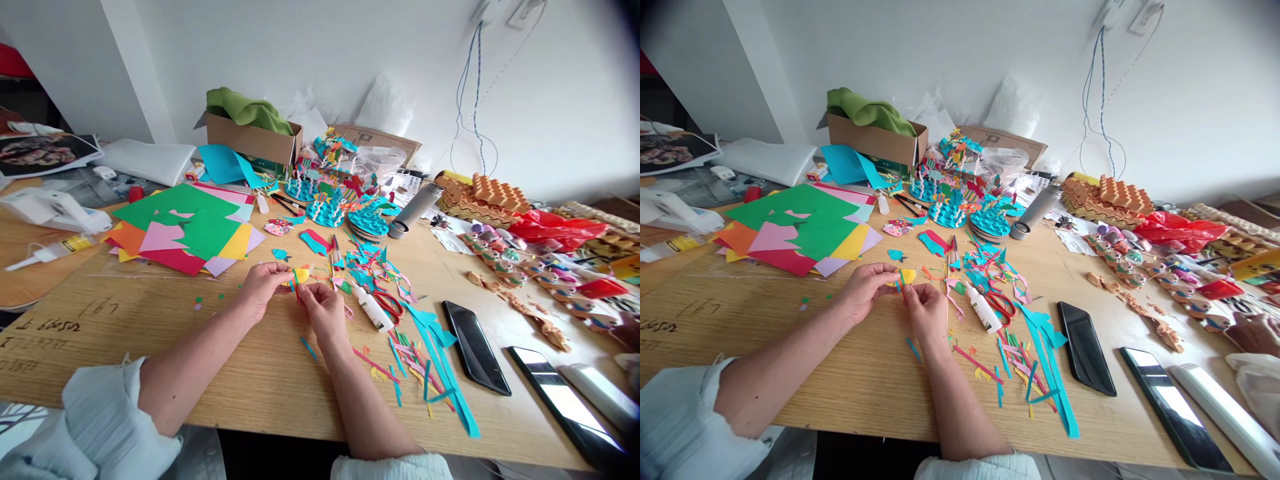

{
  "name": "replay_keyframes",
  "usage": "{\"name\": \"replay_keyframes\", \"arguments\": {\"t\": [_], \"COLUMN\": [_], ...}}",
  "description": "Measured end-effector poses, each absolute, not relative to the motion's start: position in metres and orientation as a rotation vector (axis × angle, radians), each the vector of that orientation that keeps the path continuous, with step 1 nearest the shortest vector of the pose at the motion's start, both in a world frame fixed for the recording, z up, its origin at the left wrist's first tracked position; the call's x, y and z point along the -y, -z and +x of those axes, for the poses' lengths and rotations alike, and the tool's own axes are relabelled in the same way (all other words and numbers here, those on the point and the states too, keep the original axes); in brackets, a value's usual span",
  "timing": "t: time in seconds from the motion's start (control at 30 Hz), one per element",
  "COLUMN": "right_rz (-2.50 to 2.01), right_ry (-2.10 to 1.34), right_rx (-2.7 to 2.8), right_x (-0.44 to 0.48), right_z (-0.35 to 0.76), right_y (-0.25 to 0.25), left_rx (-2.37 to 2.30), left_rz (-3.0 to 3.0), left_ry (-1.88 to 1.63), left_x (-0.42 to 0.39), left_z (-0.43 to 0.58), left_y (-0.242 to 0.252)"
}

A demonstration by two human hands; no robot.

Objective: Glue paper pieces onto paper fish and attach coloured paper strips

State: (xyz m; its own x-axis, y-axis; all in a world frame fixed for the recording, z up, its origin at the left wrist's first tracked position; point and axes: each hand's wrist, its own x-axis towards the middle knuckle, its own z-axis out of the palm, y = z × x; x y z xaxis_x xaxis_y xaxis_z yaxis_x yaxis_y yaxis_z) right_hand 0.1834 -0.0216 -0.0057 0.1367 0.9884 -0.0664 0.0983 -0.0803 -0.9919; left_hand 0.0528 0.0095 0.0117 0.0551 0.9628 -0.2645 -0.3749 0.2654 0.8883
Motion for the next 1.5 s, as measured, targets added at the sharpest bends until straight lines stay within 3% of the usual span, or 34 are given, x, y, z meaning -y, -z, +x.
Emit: {"name": "replay_keyframes", "arguments": {"t": [1.5], "right_rz": [-1.405], "right_ry": [-1.102], "right_rx": [1.156], "right_x": [0.0221], "right_z": [0.1838], "right_y": [0.0036], "left_rx": [-1.029], "left_rz": [0.727], "left_ry": [-1.14], "left_x": [-0.0108], "left_z": [0.0519], "left_y": [-0.0122]}}
